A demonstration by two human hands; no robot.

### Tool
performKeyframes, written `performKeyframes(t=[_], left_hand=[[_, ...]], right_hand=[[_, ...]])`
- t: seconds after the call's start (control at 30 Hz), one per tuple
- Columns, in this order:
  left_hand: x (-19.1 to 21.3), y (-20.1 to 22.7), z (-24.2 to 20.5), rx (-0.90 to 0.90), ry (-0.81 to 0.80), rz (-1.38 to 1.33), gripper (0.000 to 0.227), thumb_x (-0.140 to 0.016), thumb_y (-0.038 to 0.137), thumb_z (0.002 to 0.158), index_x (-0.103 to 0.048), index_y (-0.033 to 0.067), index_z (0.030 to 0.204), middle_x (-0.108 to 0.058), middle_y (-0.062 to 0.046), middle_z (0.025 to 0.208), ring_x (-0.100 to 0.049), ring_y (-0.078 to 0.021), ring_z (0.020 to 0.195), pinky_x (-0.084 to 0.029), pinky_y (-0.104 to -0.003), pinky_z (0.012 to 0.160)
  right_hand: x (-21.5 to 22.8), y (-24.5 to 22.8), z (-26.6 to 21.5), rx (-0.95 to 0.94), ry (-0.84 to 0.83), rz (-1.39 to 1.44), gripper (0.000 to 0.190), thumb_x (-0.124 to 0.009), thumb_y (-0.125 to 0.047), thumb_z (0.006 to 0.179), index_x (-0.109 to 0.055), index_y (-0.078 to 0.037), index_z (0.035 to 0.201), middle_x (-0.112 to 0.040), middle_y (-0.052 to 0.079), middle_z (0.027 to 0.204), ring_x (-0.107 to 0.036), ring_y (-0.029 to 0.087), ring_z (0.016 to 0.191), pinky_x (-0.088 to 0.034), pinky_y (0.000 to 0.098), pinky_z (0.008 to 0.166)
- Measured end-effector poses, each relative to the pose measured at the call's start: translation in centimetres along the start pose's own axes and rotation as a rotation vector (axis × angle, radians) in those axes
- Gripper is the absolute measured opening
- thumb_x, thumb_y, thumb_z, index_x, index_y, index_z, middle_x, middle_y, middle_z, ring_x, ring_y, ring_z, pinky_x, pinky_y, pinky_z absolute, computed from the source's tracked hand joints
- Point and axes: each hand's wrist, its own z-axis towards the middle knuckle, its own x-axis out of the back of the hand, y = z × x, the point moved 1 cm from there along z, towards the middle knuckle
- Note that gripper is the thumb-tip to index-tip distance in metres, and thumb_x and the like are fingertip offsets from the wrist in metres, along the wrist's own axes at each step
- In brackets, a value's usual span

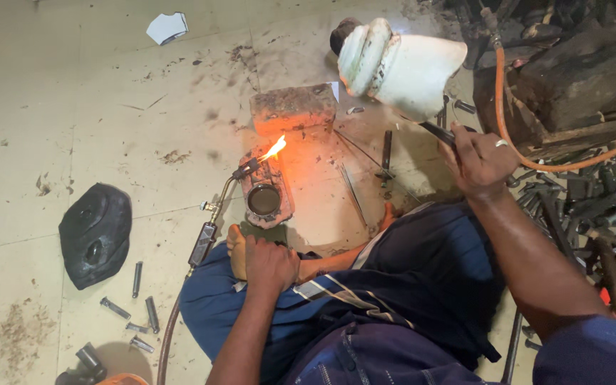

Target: The person sits on the floor and uses a blowtorch to heat a small metal object held with tongs. They repeatedly adjust the flame and reposition the object over the flame to heat it evenly.

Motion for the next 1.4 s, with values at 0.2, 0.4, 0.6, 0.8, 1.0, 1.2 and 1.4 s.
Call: performKeyframes(t=[0.2, 0.4, 0.6, 0.8, 1.0, 1.2, 1.4], left_hand=[[-0.2, -0.1, 0.0, 0.003, -0.019, -0.023, 0.044, -0.056, 0.039, 0.090, -0.079, 0.0089, 0.070, -0.073, -0.013, 0.073, -0.065, -0.0289, 0.083, -0.036, -0.049, 0.094], [-0.4, -0.2, -0.4, -0.022, 0.100, -0.061, 0.040, -0.057, 0.036, 0.090, -0.078, 0.0092, 0.070, -0.073, -0.013, 0.074, -0.065, -0.0297, 0.083, -0.038, -0.048, 0.090], [0.0, 0.0, -0.2, 0.020, 0.008, -0.079, 0.042, -0.057, 0.038, 0.090, -0.079, 0.0075, 0.071, -0.074, -0.015, 0.077, -0.065, -0.0298, 0.085, -0.038, -0.049, 0.093], [0.5, 0.0, -0.3, 0.022, -0.001, -0.075, 0.041, -0.057, 0.037, 0.090, -0.079, 0.0080, 0.072, -0.074, -0.014, 0.077, -0.065, -0.0290, 0.085, -0.038, -0.048, 0.095], [0.2, 0.1, -0.3, 0.018, 0.038, -0.050, 0.041, -0.057, 0.037, 0.090, -0.079, 0.0080, 0.070, -0.074, -0.014, 0.076, -0.066, -0.0297, 0.084, -0.038, -0.049, 0.095], [-1.5, -0.3, -0.2, -0.012, 0.069, -0.078, 0.035, -0.060, 0.037, 0.085, -0.081, 0.0120, 0.072, -0.074, -0.016, 0.077, -0.068, -0.0308, 0.081, -0.037, -0.052, 0.096], [-2.3, -0.5, -1.0, -0.004, 0.160, -0.059, 0.037, -0.062, 0.040, 0.086, -0.079, 0.0116, 0.069, -0.073, -0.013, 0.073, -0.067, -0.0277, 0.085, -0.037, -0.049, 0.103]], right_hand=[[0.6, -0.4, 0.0, 0.048, 0.049, -0.040, 0.034, -0.082, -0.018, 0.094, -0.076, 0.001, 0.121, -0.068, 0.009, 0.078, -0.055, 0.025, 0.059, -0.038, 0.0402, 0.053], [1.7, -1.2, -0.9, 0.012, 0.018, 0.042, 0.034, -0.085, -0.017, 0.101, -0.071, -0.002, 0.128, -0.069, 0.012, 0.096, -0.063, 0.031, 0.074, -0.046, 0.0424, 0.062], [2.3, -2.0, -0.8, -0.018, 0.020, 0.066, 0.031, -0.084, -0.014, 0.094, -0.073, -0.002, 0.121, -0.070, 0.012, 0.091, -0.061, 0.031, 0.069, -0.042, 0.0445, 0.060], [1.7, -2.7, -0.2, -0.003, 0.164, -0.017, 0.039, -0.081, -0.019, 0.093, -0.072, 0.000, 0.126, -0.074, 0.011, 0.095, -0.060, 0.025, 0.061, -0.033, 0.0399, 0.050], [2.3, -3.4, 0.1, -0.032, 0.120, 0.195, 0.033, -0.073, -0.016, 0.107, -0.065, -0.002, 0.135, -0.073, 0.017, 0.113, -0.071, 0.035, 0.082, -0.048, 0.0413, 0.064], [0.6, -6.3, -1.4, -0.262, 0.007, 0.421, 0.028, -0.080, -0.009, 0.097, -0.069, 0.002, 0.120, -0.063, 0.012, 0.085, -0.061, 0.027, 0.069, -0.046, 0.0397, 0.062], [-3.5, -11.2, -3.7, -0.669, -0.143, 0.743, 0.024, -0.080, -0.006, 0.099, -0.072, 0.004, 0.119, -0.065, 0.004, 0.086, -0.057, 0.008, 0.073, -0.047, 0.0263, 0.066]])
